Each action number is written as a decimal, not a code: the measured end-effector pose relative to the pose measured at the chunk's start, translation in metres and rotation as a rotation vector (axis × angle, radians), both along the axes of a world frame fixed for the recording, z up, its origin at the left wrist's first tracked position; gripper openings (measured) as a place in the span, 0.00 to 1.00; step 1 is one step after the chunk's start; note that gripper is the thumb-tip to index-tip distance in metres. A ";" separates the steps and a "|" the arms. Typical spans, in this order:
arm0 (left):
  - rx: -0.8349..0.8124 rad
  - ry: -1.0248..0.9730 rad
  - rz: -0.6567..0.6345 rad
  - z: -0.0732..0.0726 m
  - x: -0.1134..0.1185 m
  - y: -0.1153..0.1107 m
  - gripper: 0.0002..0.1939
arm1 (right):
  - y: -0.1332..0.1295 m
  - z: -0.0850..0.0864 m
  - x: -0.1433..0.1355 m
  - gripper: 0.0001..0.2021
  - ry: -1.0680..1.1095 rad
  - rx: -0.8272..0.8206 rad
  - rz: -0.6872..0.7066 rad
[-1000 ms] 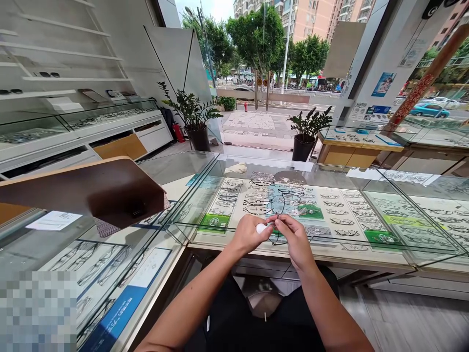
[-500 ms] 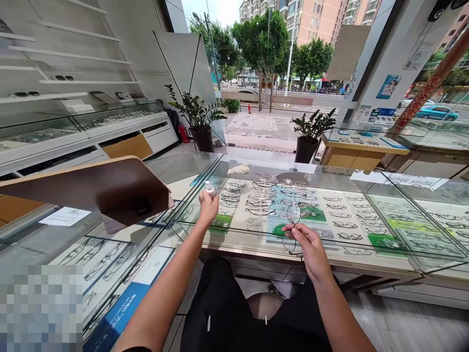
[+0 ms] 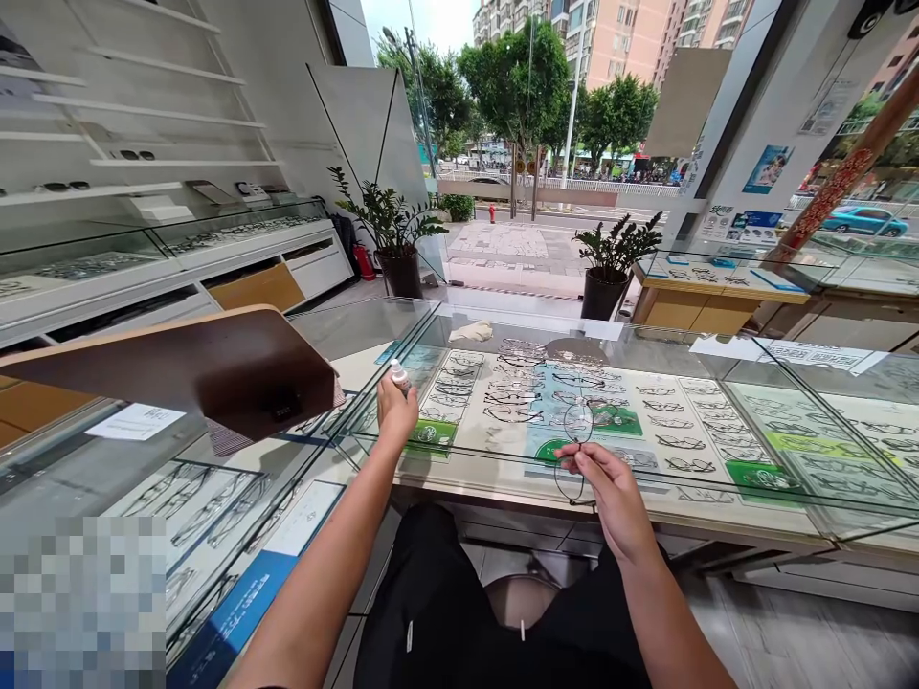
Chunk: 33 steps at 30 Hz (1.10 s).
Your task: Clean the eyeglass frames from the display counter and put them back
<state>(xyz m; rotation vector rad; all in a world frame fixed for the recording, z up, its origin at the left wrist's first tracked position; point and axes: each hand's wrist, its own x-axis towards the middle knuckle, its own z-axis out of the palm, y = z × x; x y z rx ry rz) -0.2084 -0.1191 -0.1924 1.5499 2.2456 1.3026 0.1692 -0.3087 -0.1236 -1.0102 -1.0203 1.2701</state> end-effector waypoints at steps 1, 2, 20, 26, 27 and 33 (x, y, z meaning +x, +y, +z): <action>0.001 -0.002 0.008 0.000 0.000 -0.001 0.31 | -0.001 0.000 0.002 0.15 -0.002 -0.003 -0.002; 0.007 -0.002 0.023 0.000 0.001 -0.003 0.34 | -0.002 -0.001 0.004 0.15 -0.006 -0.007 -0.005; -0.174 0.577 -0.397 0.080 0.121 0.143 0.18 | -0.030 -0.021 0.068 0.21 -0.034 -0.137 -0.225; -0.328 0.505 -0.307 0.073 0.109 0.184 0.22 | -0.046 -0.032 0.098 0.25 -0.029 -0.226 -0.359; -0.349 0.476 -0.288 0.073 0.105 0.185 0.22 | -0.048 -0.034 0.104 0.26 -0.026 -0.245 -0.369; -0.386 0.266 -0.263 0.077 0.080 0.179 0.22 | -0.054 -0.040 0.118 0.27 0.001 -0.282 -0.408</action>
